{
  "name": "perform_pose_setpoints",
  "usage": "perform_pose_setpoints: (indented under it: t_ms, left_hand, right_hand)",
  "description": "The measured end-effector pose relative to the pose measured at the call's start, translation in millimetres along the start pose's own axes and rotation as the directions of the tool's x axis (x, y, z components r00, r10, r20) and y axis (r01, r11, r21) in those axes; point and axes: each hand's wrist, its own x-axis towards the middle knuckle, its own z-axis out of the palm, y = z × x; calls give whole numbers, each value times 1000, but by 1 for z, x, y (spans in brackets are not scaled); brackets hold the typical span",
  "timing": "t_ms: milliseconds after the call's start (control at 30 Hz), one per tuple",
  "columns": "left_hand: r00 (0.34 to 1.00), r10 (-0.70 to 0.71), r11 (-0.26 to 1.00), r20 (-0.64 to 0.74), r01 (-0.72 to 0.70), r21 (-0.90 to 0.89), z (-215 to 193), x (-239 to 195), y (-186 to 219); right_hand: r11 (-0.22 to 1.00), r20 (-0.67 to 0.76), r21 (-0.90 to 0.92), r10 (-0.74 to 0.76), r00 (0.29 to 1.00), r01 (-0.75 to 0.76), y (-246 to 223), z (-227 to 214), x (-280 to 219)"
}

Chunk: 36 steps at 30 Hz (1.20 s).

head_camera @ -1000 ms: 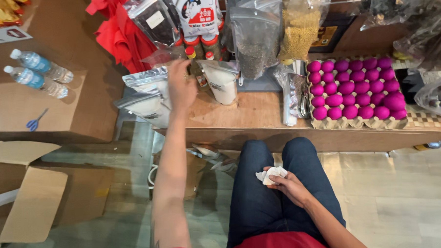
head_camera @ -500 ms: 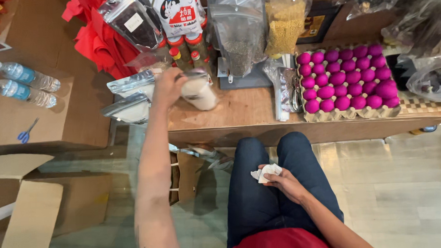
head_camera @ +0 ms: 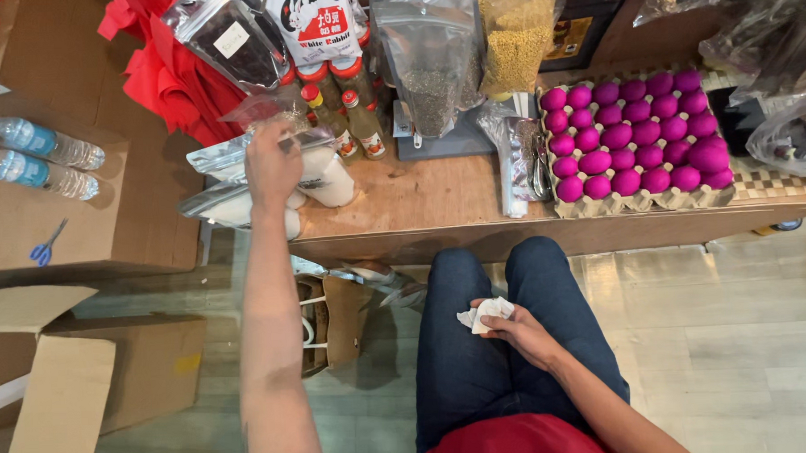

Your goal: The person organizes various packaged dry goods on a low shelf and on their lap, including white powder in bags, grain-filled bags, and bottles, by picking them up and repositioning them.

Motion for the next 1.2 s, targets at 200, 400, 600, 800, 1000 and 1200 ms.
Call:
perform_pose_setpoints:
  t_ms: [200,400,600,800,1000,1200]
  left_hand:
    - [954,235,964,-186,-252,-78,43,33,66]
    - [986,-141,965,85,118,233,88,57,101]
    - [973,-138,940,184,70,333,99,51,101]
    - [962,-77,952,260,-7,307,96,15,119]
    - [945,-6,988,327,-46,150,101,1,156]
    - [895,17,990,445,-78,118,125,-8,212]
  right_hand:
    - [1000,-5,-10,-9,1000,9,-4,5,-3]
    - [1000,-8,6,-29,1000,30,-3,6,-6]
    - [999,13,13,-47,999,47,2,8,-2]
    - [998,23,16,-53,998,53,6,7,1]
    - [995,11,-6,-96,995,96,6,11,2]
    - [996,51,-3,-92,994,92,3,12,0]
